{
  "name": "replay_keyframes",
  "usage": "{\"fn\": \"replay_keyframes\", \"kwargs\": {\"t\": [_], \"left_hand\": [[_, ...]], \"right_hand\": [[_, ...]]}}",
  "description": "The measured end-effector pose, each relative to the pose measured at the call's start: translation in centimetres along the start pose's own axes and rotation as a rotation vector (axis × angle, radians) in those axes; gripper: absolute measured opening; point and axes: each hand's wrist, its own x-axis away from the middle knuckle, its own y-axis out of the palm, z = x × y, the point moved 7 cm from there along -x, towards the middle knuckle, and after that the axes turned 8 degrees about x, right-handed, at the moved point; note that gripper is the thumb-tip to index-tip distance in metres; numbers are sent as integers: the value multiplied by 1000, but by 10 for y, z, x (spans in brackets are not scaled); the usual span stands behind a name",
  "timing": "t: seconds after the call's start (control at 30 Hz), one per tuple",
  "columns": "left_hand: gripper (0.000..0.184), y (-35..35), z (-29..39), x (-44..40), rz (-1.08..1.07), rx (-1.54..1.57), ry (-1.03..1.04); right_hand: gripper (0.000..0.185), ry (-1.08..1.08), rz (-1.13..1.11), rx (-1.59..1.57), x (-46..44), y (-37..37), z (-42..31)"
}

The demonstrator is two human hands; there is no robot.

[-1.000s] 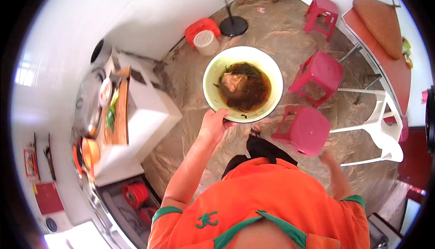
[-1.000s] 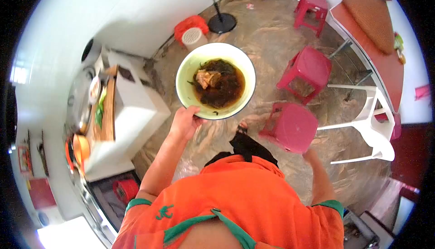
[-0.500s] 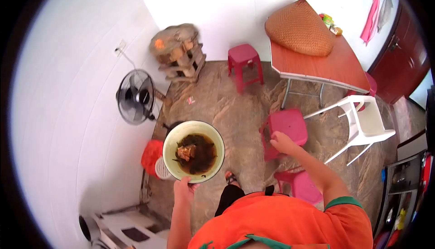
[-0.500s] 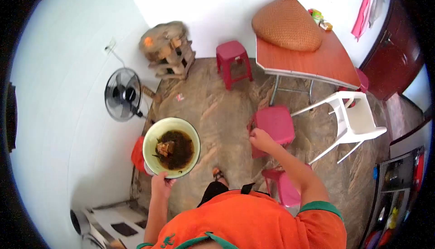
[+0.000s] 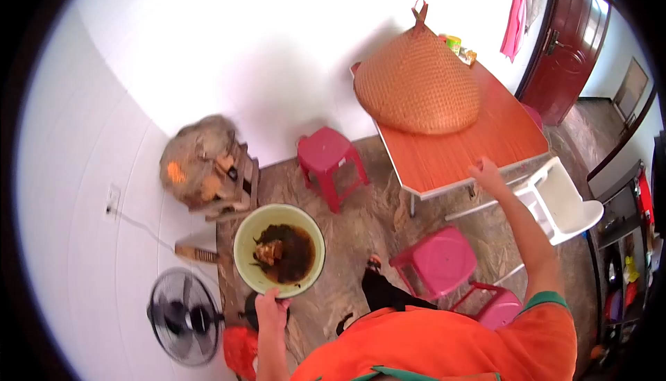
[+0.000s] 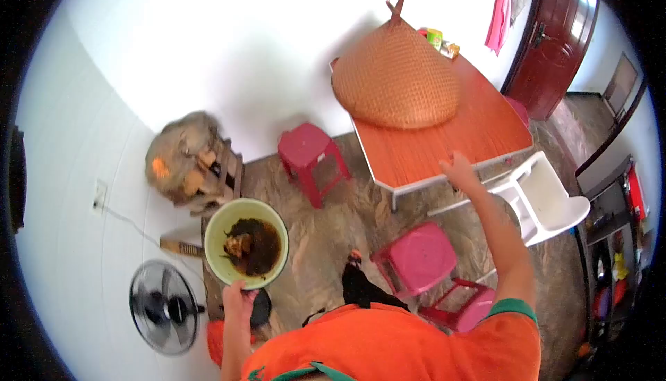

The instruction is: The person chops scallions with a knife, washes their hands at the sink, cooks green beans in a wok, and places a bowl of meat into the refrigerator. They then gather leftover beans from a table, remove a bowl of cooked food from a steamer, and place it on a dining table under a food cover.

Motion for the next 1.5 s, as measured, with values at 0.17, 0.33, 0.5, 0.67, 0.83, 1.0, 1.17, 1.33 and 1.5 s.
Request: {"fn": "replay_keyframes", "kwargs": {"t": [0.17, 0.33, 0.5, 0.67, 0.83, 1.0, 1.17, 1.33, 1.5], "left_hand": [[23, 62, 16, -124, -32, 10, -59], [23, 148, 39, -226, -41, -13, -86], [22, 213, 48, -338, -85, -63, -114], [21, 283, 56, -430, -180, -119, -161], [20, 341, 67, -498, -247, -208, -236], [22, 371, 63, -560, -239, -277, -246], [23, 395, 59, -602, -272, -377, -287], [25, 447, 24, -593, -312, -419, -372], [26, 513, -33, -584, -510, -499, -452]], "right_hand": [[44, -96, 222, 66, -210, -33, -85], [63, 73, 224, 228, -379, -29, -134], [72, 238, 375, 298, -486, -19, -143], [69, 366, 495, 106, -545, -11, -127], [39, 335, 644, -174, -563, -6, -118], [33, 358, 734, -324, -576, -19, -68], [51, 465, 840, -216, -538, -127, -64], [42, 396, 822, -537, -475, -303, 48], [43, 514, 980, -561, -351, -410, 33]]}}
